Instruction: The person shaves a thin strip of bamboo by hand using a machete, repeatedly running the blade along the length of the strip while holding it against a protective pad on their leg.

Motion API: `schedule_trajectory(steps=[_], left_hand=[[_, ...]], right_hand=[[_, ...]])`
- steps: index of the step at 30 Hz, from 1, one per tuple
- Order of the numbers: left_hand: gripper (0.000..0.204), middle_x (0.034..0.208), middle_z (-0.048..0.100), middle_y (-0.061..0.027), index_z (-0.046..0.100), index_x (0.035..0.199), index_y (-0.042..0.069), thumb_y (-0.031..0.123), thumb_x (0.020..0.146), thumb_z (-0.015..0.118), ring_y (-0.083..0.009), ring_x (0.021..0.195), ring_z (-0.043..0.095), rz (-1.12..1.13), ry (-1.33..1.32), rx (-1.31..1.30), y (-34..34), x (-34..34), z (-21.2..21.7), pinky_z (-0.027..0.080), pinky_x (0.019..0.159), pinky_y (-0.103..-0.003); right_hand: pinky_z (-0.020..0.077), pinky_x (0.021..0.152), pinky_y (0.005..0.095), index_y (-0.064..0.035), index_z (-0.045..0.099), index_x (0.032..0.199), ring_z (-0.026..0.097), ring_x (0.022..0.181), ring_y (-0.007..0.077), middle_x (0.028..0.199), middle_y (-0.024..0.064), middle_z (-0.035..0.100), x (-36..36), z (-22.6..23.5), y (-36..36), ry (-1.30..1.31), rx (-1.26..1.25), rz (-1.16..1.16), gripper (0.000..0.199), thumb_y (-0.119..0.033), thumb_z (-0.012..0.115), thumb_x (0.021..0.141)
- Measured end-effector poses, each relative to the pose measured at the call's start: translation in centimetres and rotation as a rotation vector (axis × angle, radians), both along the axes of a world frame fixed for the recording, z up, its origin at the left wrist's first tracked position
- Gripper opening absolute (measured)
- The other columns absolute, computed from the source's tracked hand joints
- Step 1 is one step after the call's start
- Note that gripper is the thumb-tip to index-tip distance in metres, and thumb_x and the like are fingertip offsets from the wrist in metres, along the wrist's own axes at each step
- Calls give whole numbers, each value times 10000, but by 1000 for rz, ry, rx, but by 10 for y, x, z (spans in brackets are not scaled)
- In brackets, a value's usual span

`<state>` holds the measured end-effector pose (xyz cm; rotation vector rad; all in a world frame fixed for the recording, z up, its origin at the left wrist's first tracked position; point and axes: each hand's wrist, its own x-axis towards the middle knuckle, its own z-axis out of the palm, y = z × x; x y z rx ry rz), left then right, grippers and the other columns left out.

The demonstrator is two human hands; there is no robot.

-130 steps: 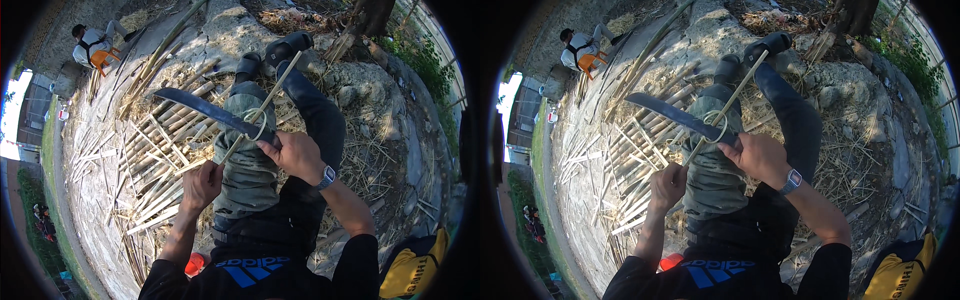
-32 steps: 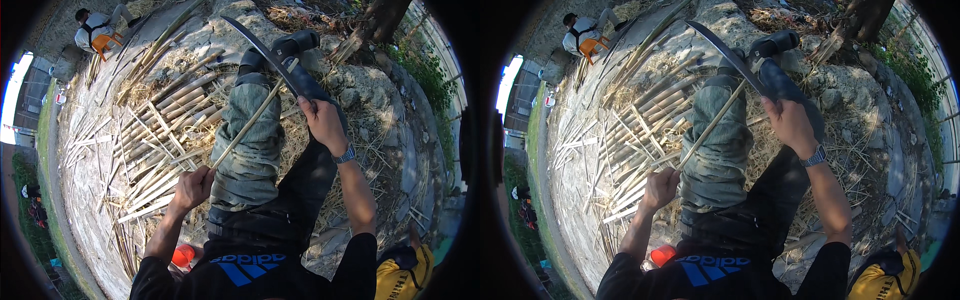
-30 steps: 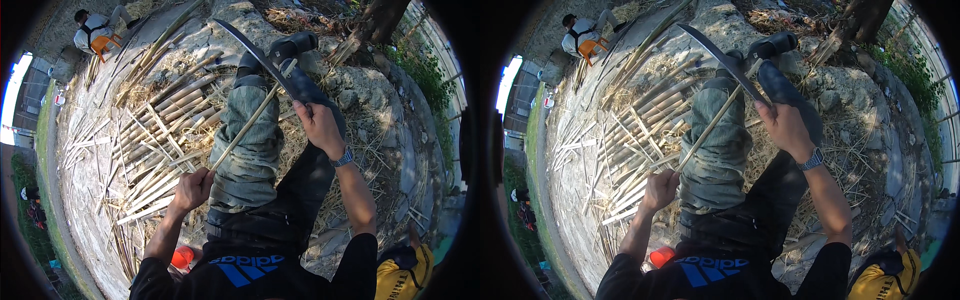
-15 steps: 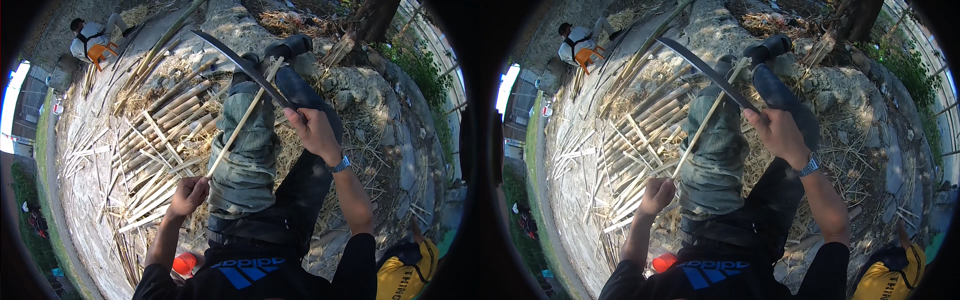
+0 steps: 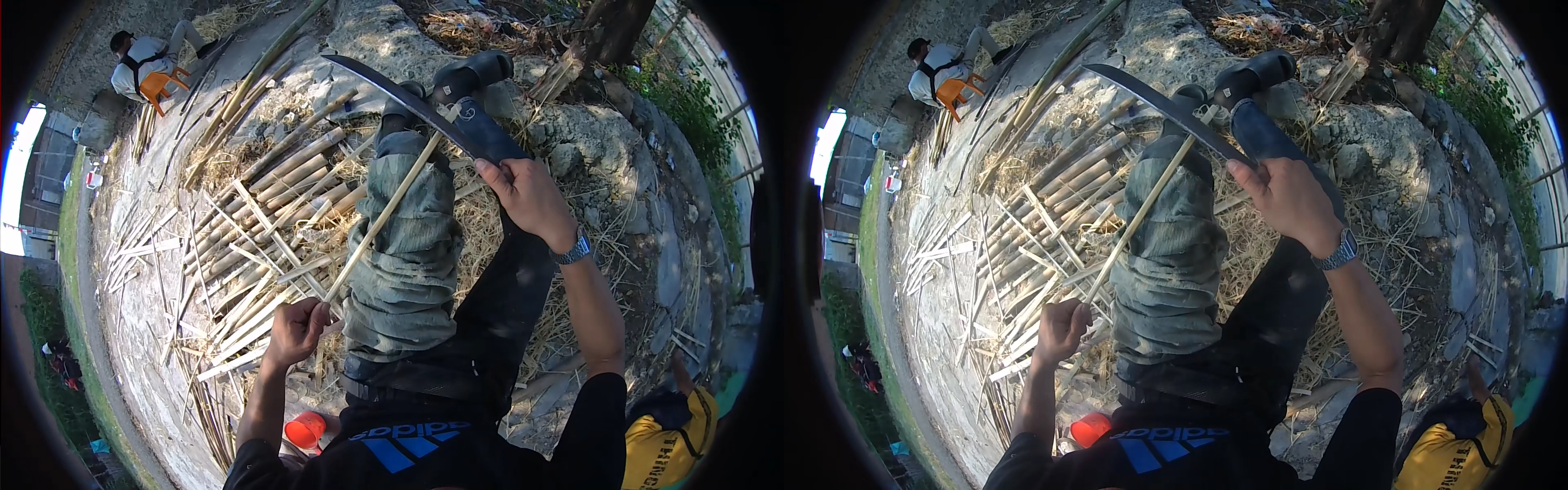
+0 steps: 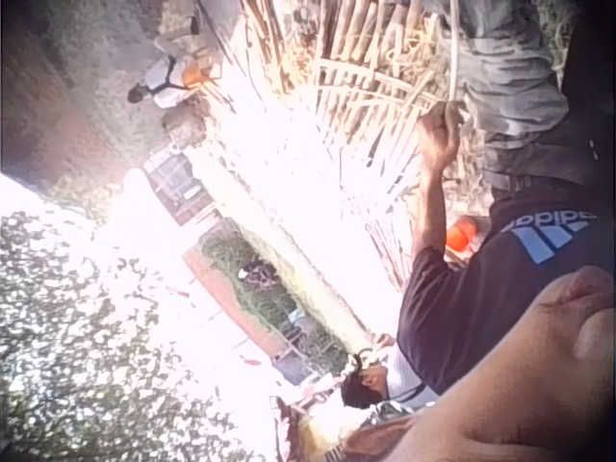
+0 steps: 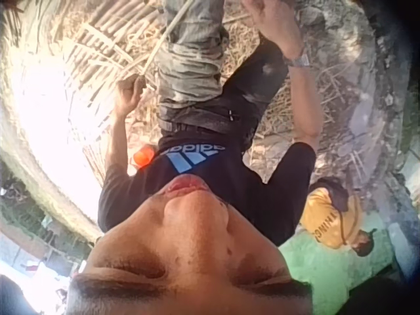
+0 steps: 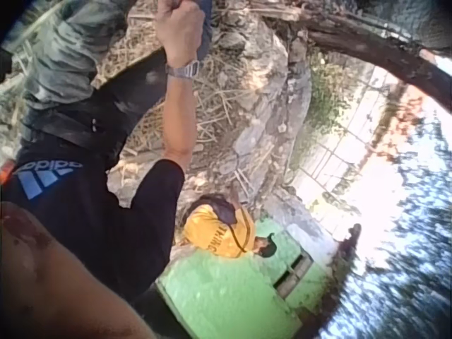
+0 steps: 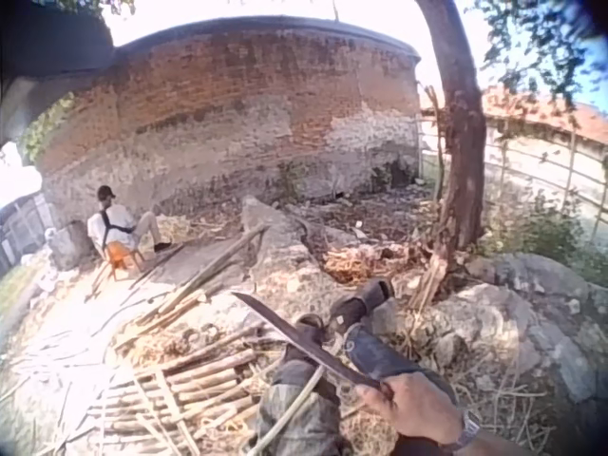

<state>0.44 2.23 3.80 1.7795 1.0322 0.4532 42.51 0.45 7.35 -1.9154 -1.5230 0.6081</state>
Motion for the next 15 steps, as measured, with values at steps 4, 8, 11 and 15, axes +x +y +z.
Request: schedule_trajectory(steps=[4, 8, 11, 15], left_hand=[[320, 498, 442, -91, 642, 723, -13, 139, 1003, 667, -110, 451, 396, 58, 221, 169, 0, 3, 13, 342, 445, -345], [308, 476, 449, -77, 606, 699, 20, 108, 981, 693, -181, 391, 426, 36, 242, 364, -3, -5, 13, 339, 418, -359], [295, 465, 451, -74, 592, 695, 42, 90, 960, 713, -229, 369, 451, 1, 255, 477, 1, 1, 17, 348, 407, -375], [267, 482, 483, -85, 595, 699, 54, 61, 926, 736, -252, 385, 493, -17, 319, 578, 0, -8, 12, 377, 416, -390]], right_hand=[[478, 517, 448, -20, 664, 692, 663, 558, 341, 552, 150, 593, -20, 4, -10, -120, -153, 61, 698, -638, 563, 1000], [507, 537, 450, -34, 664, 703, 677, 578, 331, 568, 141, 609, -11, 0, -6, -262, -92, 46, 662, -621, 582, 997], [399, 496, 400, -17, 595, 648, 509, 469, 267, 507, 95, 478, 10, -8, 1, -48, 51, -52, 699, -612, 571, 1013], [485, 536, 427, -22, 655, 687, 644, 554, 343, 550, 135, 586, -14, -1, -14, -65, -123, 95, 675, -613, 578, 1003]])
